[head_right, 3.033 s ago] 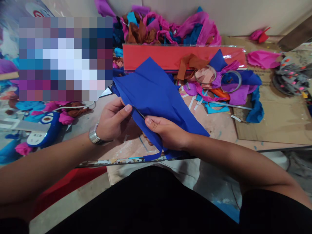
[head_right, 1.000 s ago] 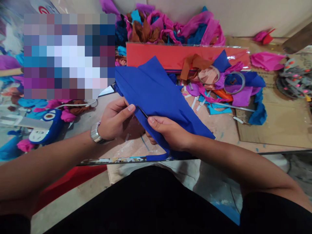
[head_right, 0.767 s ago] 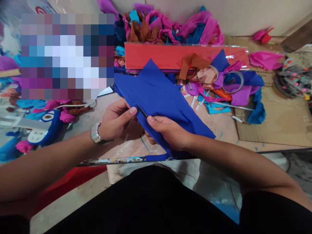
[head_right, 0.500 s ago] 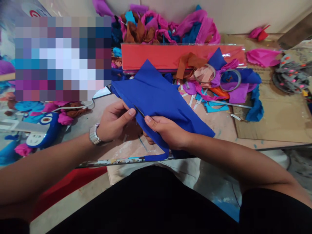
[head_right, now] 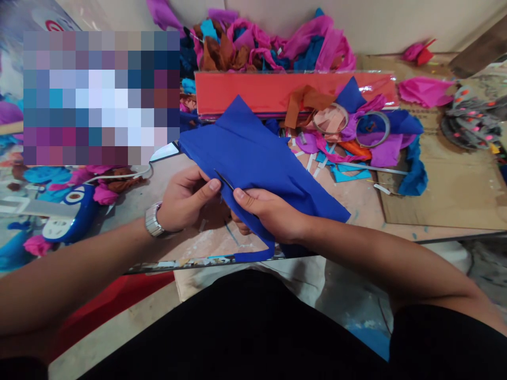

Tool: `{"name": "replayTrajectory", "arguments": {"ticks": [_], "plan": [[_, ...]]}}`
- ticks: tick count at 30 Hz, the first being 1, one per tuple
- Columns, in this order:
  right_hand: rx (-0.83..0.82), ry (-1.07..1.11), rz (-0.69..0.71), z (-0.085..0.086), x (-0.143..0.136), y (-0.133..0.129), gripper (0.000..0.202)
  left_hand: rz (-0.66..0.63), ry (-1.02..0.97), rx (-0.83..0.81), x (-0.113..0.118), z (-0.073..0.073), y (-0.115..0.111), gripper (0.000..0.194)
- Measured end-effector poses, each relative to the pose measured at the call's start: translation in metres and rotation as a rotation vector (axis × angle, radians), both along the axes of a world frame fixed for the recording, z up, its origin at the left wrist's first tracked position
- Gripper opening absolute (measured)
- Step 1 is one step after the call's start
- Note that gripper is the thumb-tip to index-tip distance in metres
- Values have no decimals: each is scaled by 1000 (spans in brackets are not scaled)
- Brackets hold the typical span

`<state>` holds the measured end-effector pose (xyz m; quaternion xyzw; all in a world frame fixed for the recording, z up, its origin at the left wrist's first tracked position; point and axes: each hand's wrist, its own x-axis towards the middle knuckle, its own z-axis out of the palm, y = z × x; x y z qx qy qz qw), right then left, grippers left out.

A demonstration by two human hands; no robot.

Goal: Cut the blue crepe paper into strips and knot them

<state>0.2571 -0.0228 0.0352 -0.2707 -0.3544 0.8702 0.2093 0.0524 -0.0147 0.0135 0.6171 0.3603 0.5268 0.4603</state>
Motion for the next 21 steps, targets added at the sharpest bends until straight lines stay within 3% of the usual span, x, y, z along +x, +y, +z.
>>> {"name": "replayTrajectory", "arguments": {"ticks": [12,21], "plan": [[35,6,1,1,-1,1,44,-50,-46,-17,2,5,0,33],[10,-15,11,0,1,0,45,-30,-41,-65,-9,-10,1,32]]}}
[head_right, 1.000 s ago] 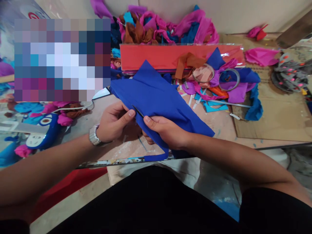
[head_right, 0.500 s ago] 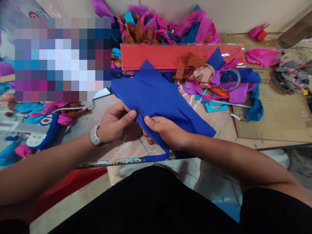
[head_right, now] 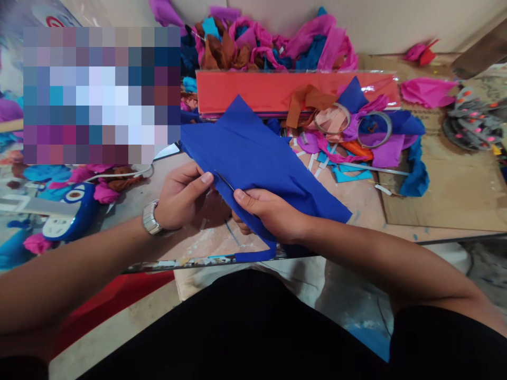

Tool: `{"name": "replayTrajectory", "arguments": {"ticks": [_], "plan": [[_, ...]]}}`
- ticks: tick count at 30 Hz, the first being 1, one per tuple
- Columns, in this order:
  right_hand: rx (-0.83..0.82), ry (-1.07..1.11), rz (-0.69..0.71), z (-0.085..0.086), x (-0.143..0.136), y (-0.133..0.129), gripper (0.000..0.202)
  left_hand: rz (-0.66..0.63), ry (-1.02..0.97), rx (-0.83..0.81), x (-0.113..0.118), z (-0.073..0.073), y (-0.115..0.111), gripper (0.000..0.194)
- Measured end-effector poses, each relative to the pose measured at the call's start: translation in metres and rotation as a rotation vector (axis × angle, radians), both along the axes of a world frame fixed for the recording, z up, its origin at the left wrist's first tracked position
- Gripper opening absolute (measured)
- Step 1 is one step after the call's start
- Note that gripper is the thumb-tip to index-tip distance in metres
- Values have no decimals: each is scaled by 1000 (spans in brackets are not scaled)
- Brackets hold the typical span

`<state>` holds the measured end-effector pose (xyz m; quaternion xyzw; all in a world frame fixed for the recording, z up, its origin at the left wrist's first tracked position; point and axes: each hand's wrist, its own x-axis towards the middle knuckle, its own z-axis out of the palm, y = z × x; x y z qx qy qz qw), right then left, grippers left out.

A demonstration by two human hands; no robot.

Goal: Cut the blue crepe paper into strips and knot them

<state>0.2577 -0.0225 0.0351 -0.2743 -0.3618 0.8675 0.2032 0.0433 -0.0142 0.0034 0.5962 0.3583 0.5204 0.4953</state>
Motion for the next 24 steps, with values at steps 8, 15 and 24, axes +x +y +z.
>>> {"name": "replayTrajectory", "arguments": {"ticks": [8,15,24], "plan": [[-21,3,14,2,0,0,44,25,28,-25,2,1,-1,34],[13,-10,6,2,0,-1,49,-12,-12,-32,2,-1,-2,30],[63,-26,14,3,1,1,51,-10,-2,-38,3,1,-2,32]]}}
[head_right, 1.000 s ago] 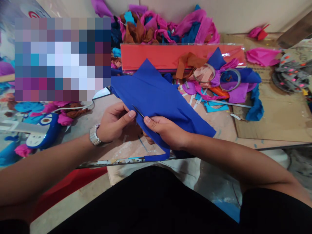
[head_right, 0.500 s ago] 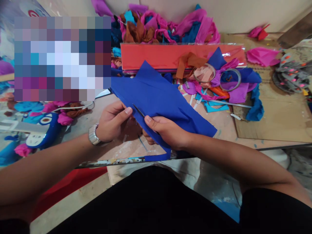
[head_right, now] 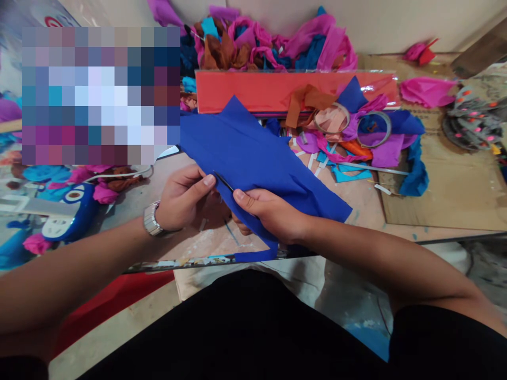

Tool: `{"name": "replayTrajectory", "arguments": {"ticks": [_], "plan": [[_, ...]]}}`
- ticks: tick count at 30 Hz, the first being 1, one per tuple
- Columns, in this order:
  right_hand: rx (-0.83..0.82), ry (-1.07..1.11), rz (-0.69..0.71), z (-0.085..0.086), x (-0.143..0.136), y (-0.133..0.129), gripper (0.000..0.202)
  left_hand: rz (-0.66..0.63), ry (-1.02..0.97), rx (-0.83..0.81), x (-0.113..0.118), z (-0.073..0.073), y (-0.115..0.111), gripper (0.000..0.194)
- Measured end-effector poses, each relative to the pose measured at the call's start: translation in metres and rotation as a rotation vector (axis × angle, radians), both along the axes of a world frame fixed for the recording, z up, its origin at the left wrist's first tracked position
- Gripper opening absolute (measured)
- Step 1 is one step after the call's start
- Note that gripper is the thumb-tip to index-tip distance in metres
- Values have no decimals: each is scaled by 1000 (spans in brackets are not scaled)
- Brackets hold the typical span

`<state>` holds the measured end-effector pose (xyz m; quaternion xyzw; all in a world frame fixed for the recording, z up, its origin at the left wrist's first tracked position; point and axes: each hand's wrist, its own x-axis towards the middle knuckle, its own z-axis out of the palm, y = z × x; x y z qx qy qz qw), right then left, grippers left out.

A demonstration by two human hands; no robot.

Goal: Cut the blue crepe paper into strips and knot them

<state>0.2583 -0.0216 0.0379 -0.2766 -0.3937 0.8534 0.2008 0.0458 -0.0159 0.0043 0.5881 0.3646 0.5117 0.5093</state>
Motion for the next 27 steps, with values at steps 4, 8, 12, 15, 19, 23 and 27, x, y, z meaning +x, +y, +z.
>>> {"name": "replayTrajectory", "arguments": {"ticks": [4,8,12,15,19,23,27], "plan": [[0,-24,-11,0,0,-1,51,4,17,14,1,2,0,33],[0,-54,-17,0,1,-1,52,-1,18,38,2,5,0,32],[-2,-66,-7,-1,2,0,53,-10,36,77,2,9,0,34],[-9,-91,-17,-2,3,0,52,-33,50,94,3,13,1,35],[-15,-107,-16,-4,4,0,53,-60,34,101,3,14,2,35],[-18,-120,-17,-6,3,0,54,-70,20,120,3,12,2,32],[-21,-108,-14,-6,3,1,52,-69,34,132,3,11,1,31]]}}
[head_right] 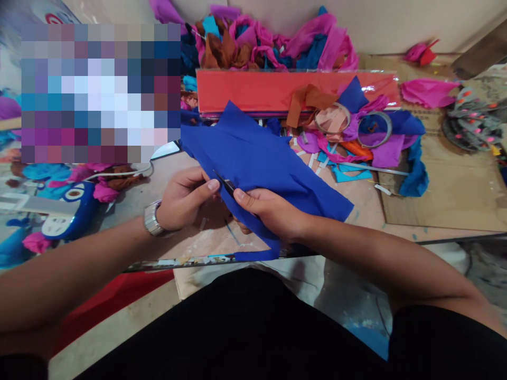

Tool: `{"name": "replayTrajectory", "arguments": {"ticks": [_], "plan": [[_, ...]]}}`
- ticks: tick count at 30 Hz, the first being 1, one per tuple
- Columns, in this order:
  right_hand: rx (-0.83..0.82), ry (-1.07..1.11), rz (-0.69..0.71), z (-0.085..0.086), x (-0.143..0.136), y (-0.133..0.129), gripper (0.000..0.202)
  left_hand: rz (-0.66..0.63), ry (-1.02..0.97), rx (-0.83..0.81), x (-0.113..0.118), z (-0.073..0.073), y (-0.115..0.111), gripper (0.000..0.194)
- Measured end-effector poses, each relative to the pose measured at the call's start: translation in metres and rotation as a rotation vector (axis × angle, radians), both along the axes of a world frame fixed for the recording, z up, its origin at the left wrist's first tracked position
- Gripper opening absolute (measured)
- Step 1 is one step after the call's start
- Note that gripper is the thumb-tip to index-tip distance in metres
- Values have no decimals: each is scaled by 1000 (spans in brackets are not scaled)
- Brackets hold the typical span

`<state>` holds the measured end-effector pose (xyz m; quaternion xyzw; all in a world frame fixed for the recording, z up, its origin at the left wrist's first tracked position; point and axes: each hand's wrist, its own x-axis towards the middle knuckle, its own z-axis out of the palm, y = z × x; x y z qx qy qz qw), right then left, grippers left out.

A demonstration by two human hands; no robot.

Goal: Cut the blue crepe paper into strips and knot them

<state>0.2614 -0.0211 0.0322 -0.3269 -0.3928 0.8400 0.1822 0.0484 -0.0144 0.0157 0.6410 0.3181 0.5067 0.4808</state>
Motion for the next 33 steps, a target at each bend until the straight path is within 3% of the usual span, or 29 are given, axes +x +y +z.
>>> {"name": "replayTrajectory", "arguments": {"ticks": [7,14,33], "plan": [[-8,-82,-18,0,0,-1,54,4,23,-23,-3,0,1,38],[-9,-62,-6,0,0,-1,53,115,43,0,-4,-2,2,35],[46,-94,34,-1,5,1,58,80,82,36,-1,5,1,30]]}}
